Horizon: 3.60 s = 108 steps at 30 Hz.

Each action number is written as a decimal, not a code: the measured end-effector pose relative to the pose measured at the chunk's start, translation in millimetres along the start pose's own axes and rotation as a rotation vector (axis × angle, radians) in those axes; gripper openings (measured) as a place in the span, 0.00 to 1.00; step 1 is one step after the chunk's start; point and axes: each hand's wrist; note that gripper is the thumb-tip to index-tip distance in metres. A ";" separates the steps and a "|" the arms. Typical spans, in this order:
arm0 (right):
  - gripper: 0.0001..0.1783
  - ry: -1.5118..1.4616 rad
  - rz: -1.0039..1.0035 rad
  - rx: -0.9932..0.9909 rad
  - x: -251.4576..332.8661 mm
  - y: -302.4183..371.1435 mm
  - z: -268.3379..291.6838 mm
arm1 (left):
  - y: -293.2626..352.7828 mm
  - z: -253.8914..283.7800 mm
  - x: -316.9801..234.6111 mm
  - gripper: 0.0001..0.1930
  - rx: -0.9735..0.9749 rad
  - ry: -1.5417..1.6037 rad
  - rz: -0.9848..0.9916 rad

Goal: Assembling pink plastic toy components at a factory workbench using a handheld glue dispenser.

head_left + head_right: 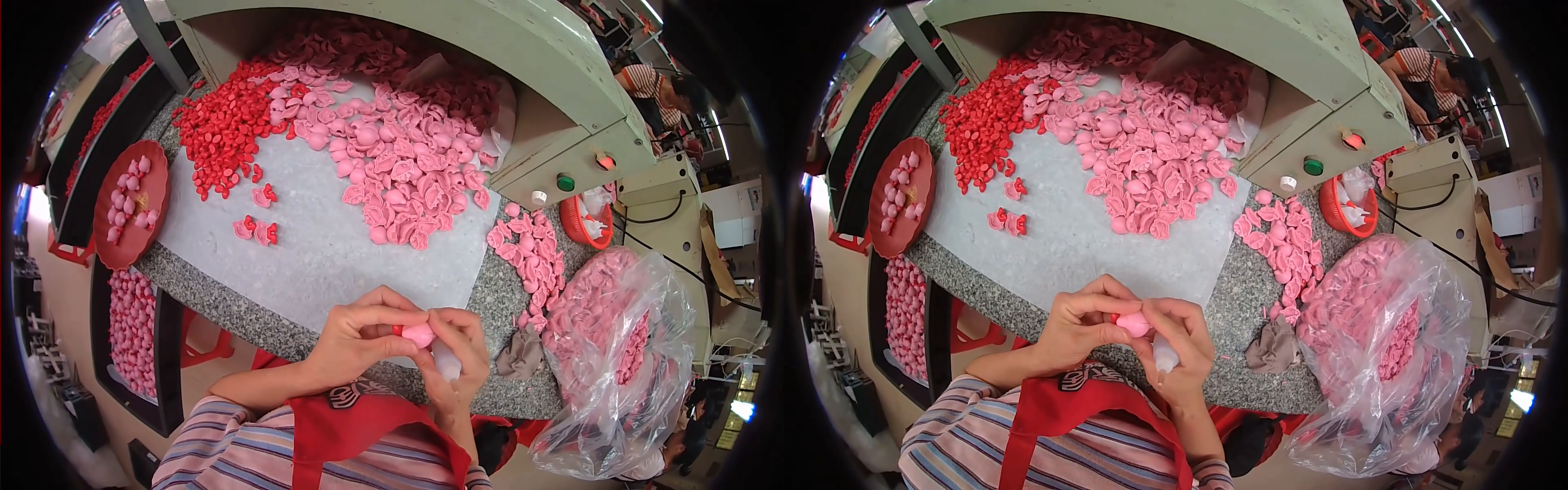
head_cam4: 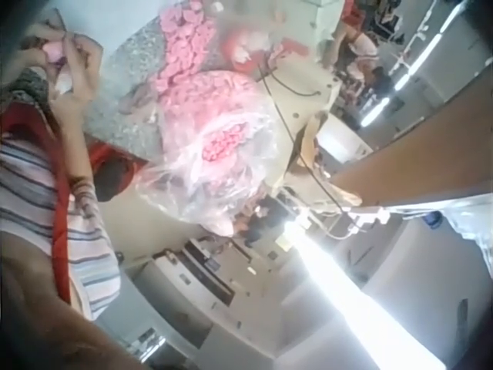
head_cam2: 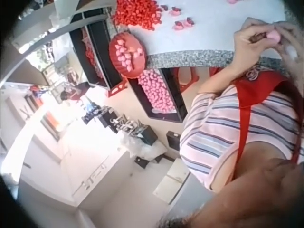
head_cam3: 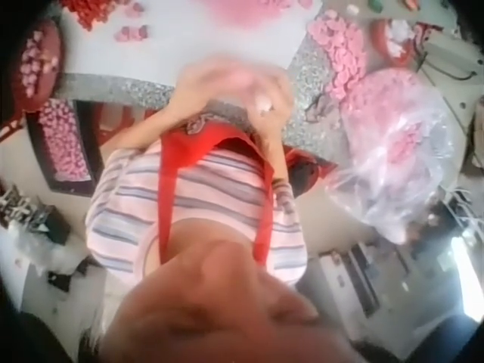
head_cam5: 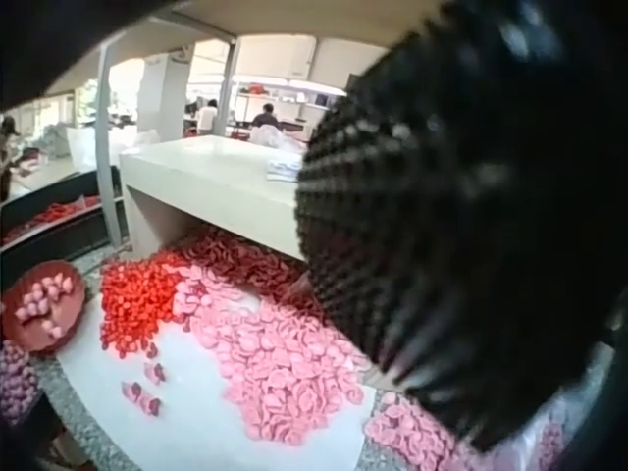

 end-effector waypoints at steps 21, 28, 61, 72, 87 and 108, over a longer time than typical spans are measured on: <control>0.19 0.051 -0.239 0.224 -8.0 -18.9 0.7 | -13.6 18.8 5.1 0.15 -0.355 0.516 0.367; 0.22 0.044 -0.030 0.429 -2.2 -39.3 11.2 | -21.7 44.8 0.5 0.19 0.083 0.210 0.518; 0.17 0.231 0.126 0.076 2.4 -17.5 -4.2 | -13.4 35.3 22.8 0.14 0.093 0.496 0.180; 0.16 0.196 0.041 0.077 2.7 -15.3 -8.6 | -13.5 32.8 25.1 0.14 0.064 0.496 0.212; 0.14 0.163 -0.011 -0.086 5.0 -3.8 -14.2 | -17.6 15.8 28.7 0.17 0.094 0.835 0.294; 0.11 0.031 -0.029 -0.128 2.6 4.2 -19.2 | -11.6 14.0 31.9 0.16 0.056 0.784 0.237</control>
Point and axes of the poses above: each hand's wrist, its own y-axis away from the middle knuckle, its own z-axis out of the back of the hand, x = y × z, and after that the axes turned 11 degrees about y, right-handed
